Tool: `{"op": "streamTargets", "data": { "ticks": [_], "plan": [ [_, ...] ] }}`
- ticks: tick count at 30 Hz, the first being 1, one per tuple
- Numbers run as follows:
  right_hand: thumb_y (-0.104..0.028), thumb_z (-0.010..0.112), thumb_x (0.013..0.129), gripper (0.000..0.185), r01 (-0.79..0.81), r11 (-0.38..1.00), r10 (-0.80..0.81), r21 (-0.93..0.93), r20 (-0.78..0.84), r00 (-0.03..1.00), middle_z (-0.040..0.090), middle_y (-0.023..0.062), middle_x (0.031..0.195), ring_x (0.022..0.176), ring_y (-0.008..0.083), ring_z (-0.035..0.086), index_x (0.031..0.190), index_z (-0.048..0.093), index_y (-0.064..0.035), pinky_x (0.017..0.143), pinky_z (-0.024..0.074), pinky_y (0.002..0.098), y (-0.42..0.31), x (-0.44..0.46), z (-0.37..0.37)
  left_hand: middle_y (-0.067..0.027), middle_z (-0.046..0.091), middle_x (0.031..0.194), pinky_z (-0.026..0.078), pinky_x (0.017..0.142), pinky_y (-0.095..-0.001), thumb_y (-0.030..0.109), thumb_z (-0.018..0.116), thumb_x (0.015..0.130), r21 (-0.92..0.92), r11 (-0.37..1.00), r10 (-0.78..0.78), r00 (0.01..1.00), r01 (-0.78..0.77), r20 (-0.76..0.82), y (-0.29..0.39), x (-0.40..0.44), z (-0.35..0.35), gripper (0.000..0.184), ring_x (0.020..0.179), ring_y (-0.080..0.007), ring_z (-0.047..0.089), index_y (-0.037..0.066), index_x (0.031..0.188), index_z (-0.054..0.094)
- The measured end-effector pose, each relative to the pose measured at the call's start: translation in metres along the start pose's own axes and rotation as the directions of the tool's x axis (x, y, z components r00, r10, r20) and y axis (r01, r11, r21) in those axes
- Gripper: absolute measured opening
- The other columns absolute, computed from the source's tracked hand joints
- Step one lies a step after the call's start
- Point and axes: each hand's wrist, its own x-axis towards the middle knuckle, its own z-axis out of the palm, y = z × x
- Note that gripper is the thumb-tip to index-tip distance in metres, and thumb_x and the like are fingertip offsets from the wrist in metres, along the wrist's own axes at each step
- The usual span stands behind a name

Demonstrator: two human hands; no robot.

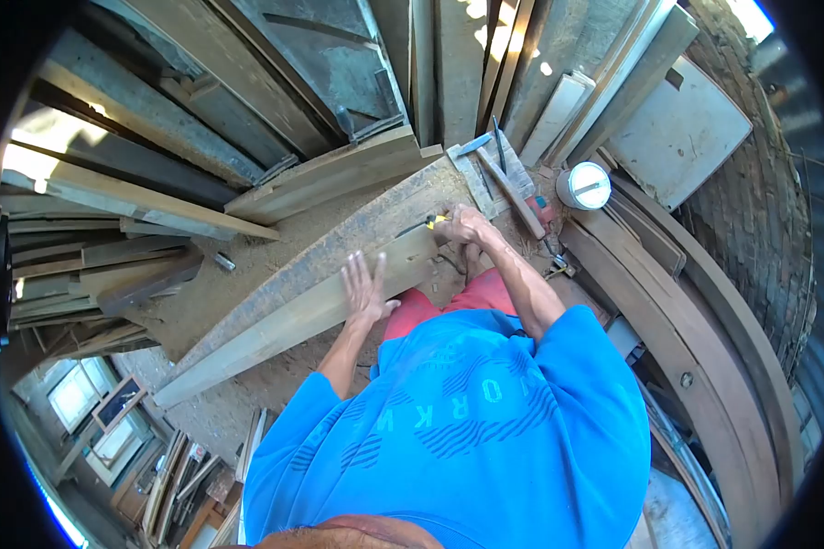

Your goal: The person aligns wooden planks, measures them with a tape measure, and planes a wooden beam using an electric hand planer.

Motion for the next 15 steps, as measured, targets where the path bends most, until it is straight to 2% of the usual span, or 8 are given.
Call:
{"op": "streamTargets", "data": {
  "ticks": [1,3,5,7,9,11,12,15],
  "plan": [
    [-0.044,0.065,0.084,0.046,0.005,0.998,-0.003,0.063,-0.027,1.000,0.072,0.0191,0.095,0.094,0.0306,0.071,0.112,0.068,-0.0074,0.078,0.0553,0.0437,0.000,0.006,-0.006,-0.0364,0.014,0.161,0.009,0.122,-0.0644,0.039,0.093,0.060,0.051,0.998,0.038,0.999,-0.037,-0.022,0.010,0.021,0.004,0.135,0.151,-0.0535,0.012,0.021,0.164,0.010],
    [-0.042,0.060,0.090,0.040,-0.070,0.898,0.055,0.434,0.046,0.997,0.071,0.0130,0.090,0.082,0.0241,0.069,0.111,0.066,-0.0086,0.067,0.0546,0.0370,-0.002,0.008,-0.022,-0.0346,0.021,0.158,0.014,0.119,-0.0652,0.037,0.096,0.052,0.096,0.993,0.075,0.997,-0.074,-0.001,0.020,0.045,0.009,0.144,0.147,-0.0525,0.020,0.024,0.165,0.008],
    [-0.040,0.054,0.096,0.034,-0.163,0.656,0.077,0.737,0.150,0.986,0.069,0.0069,0.086,0.070,0.0176,0.068,0.110,0.063,-0.0098,0.055,0.0538,0.0302,-0.002,0.004,-0.028,-0.0322,0.028,0.154,0.020,0.116,-0.0648,0.033,0.098,0.046,0.082,0.995,0.045,0.994,-0.053,0.098,0.015,0.045,0.012,0.151,0.143,-0.0503,0.028,0.025,0.165,0.005],
    [-0.040,0.050,0.100,0.036,-0.161,0.584,-0.061,0.796,0.241,0.969,0.068,0.0040,0.090,0.072,0.0155,0.067,0.117,0.063,-0.0114,0.056,0.0543,0.0296,0.006,-0.012,-0.046,-0.0312,0.031,0.152,0.020,0.117,-0.0632,0.030,0.098,0.048,0.076,0.996,0.041,0.994,-0.050,0.104,0.015,0.043,0.007,0.148,0.141,-0.0487,0.031,0.027,0.165,0.008],
    [-0.040,0.049,0.100,0.040,-0.118,0.487,-0.143,0.865,0.212,0.967,0.067,0.0024,0.094,0.074,0.0129,0.065,0.127,0.062,-0.0133,0.054,0.0500,0.0272,0.016,-0.034,-0.070,-0.0307,0.032,0.151,0.020,0.117,-0.0624,0.029,0.098,0.049,0.061,0.997,0.032,0.994,-0.039,0.108,0.018,0.048,0.000,0.146,0.141,-0.0482,0.032,0.028,0.165,0.008],
    [-0.040,0.047,0.100,0.045,0.001,0.583,-0.157,0.813,0.112,0.981,0.066,0.0013,0.096,0.074,0.0108,0.062,0.134,0.061,-0.0130,0.054,0.0460,0.0253,0.028,-0.056,-0.099,-0.0305,0.031,0.152,0.019,0.117,-0.0626,0.030,0.097,0.050,0.062,0.998,0.014,0.992,-0.022,0.129,0.016,0.048,-0.007,0.145,0.141,-0.0485,0.031,0.028,0.165,0.007],
    [-0.039,0.049,0.101,0.046,0.035,0.737,-0.063,0.675,0.018,0.998,0.065,0.0003,0.097,0.073,0.0100,0.059,0.136,0.060,-0.0111,0.055,0.0461,0.0256,0.017,-0.076,-0.118,-0.0304,0.031,0.153,0.019,0.117,-0.0628,0.030,0.097,0.051,0.069,0.998,0.005,0.991,-0.014,0.131,0.016,0.052,-0.008,0.146,0.141,-0.0485,0.031,0.028,0.165,0.006],
    [-0.036,0.059,0.098,0.032,-0.011,0.799,0.111,0.602,-0.128,0.986,0.062,-0.0009,0.092,0.073,0.0106,0.059,0.119,0.061,-0.0119,0.055,0.0464,0.0278,0.058,-0.080,-0.131,-0.0302,0.027,0.155,0.019,0.117,-0.0637,0.032,0.096,0.054,0.089,0.996,-0.020,0.992,0.009,0.124,0.018,0.058,-0.013,0.144,0.141,-0.0487,0.030,0.027,0.165,0.005]
  ]
}}
